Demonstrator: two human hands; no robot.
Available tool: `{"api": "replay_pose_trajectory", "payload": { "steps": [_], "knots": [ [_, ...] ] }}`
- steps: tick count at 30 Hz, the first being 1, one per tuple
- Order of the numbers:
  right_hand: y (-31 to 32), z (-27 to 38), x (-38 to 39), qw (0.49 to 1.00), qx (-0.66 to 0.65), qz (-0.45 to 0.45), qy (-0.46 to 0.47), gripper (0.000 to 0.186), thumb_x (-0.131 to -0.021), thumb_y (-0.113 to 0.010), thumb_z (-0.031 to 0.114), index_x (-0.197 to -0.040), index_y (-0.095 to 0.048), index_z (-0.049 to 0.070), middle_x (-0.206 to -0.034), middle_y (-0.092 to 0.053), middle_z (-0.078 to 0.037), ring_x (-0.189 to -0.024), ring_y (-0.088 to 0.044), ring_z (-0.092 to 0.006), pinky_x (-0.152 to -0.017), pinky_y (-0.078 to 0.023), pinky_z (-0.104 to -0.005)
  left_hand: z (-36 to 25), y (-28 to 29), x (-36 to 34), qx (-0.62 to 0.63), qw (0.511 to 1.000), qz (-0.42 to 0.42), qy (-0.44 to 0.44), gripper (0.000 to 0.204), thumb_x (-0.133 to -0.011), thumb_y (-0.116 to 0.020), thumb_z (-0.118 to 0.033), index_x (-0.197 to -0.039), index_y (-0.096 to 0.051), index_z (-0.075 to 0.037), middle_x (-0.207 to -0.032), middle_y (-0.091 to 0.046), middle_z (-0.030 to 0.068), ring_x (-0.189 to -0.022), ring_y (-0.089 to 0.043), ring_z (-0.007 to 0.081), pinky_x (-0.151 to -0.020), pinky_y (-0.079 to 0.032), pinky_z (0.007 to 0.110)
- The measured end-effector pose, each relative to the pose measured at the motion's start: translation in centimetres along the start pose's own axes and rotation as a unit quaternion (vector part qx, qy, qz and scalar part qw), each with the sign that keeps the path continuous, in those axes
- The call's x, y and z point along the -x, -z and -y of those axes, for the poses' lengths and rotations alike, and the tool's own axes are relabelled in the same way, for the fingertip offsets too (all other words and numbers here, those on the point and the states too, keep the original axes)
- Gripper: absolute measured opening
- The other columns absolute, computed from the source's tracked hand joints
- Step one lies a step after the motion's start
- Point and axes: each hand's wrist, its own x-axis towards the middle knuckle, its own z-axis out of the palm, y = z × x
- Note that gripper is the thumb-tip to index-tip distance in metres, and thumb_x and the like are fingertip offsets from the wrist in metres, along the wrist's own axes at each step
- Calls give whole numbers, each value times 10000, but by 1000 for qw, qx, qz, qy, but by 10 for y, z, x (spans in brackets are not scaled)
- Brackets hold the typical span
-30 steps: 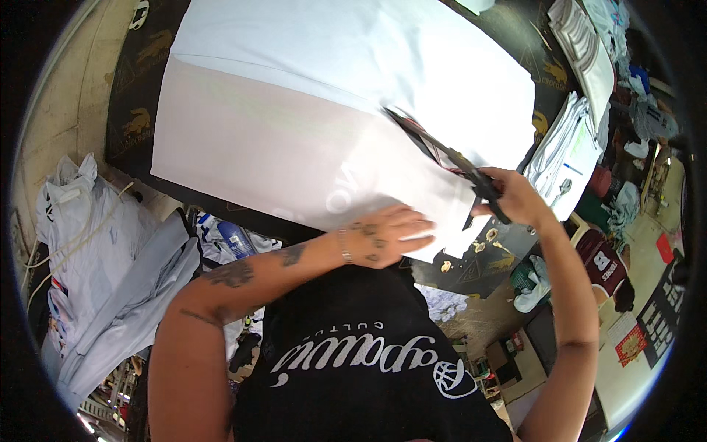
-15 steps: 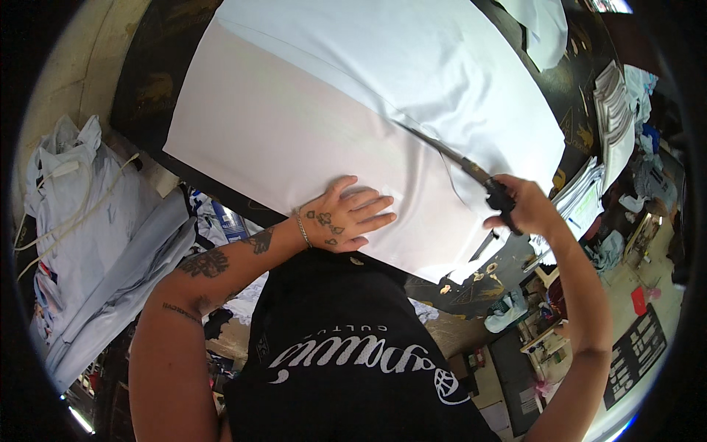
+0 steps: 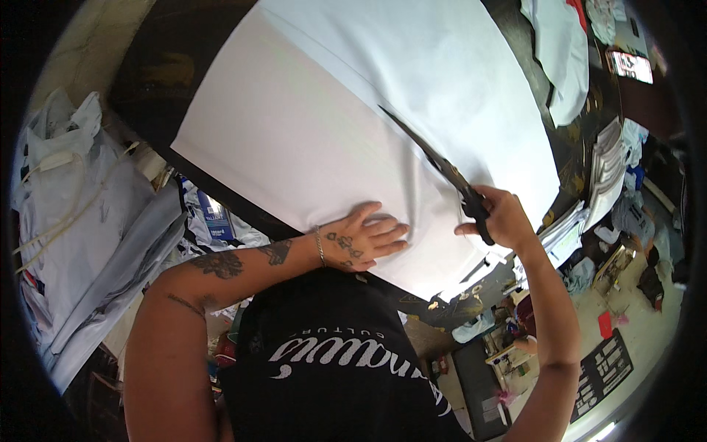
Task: The person uses shears to cut white fabric pieces on a table, repeatedly aligning the fabric over red and white jerseys and trimming edges. Cut fabric pieces are set aside on the table.
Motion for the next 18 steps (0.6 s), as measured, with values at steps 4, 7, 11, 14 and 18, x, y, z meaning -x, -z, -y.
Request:
{"api": "replay_pose_trajectory", "payload": {
  "steps": [4, 7, 11, 14, 18],
  "knots": [
    [-3, 29, -3, 999, 34, 6, 35, 859, -636, -1029, 328, -1309, -651, -50, -953, -796, -116, -839, -745, -170, -779, -594, -304, 0, 2, 1, -7, 1000, 9, -9, 725, -924, -625, -605, -1539, -511, -239, -1588, -464, 43, -1445, -401, 227, -1190, -276, 621],
    [-2, 51, -8, 999, 2, 8, 42, 830, -648, -1023, 315, -1296, -653, -47, -995, -793, -111, -895, -751, -176, -811, -599, -305, 1, 2, 1, 1, 1000, 9, -7, 733, -927, -626, -603, -1545, -505, -228, -1599, -449, 48, -1452, -389, 234, -1190, -288, 615],
    [-2, 71, -13, 999, 27, 16, -43, 817, -652, -1017, 353, -1272, -659, -40, -996, -797, -110, -922, -758, -184, -820, -595, -327, 1, 1, 2, -7, 1000, 5, -19, 761, -920, -631, -614, -1543, -503, -197, -1597, -450, 58, -1439, -402, 231, -1190, -300, 609],
    [-9, 83, -20, 998, 12, 3, 63, 830, -654, -1014, 385, -1267, -649, -38, -1001, -802, -123, -936, -774, -213, -841, -593, -338, 2, 1, 3, -6, 1000, -7, -18, 759, -922, -629, -600, -1541, -501, -178, -1593, -451, 69, -1429, -410, 229, -1191, -313, 595],
    [-14, 98, -30, 998, 15, -16, 60, 750, -663, -1013, 394, -1195, -688, -23, -811, -749, -82, -706, -660, -138, -680, -527, -314, 2, 2, 4, -20, 1000, -15, -14, 738, -924, -629, -560, -1536, -505, -169, -1575, -462, 74, -1415, -419, 228, -1193, -324, 576]
  ]
}}
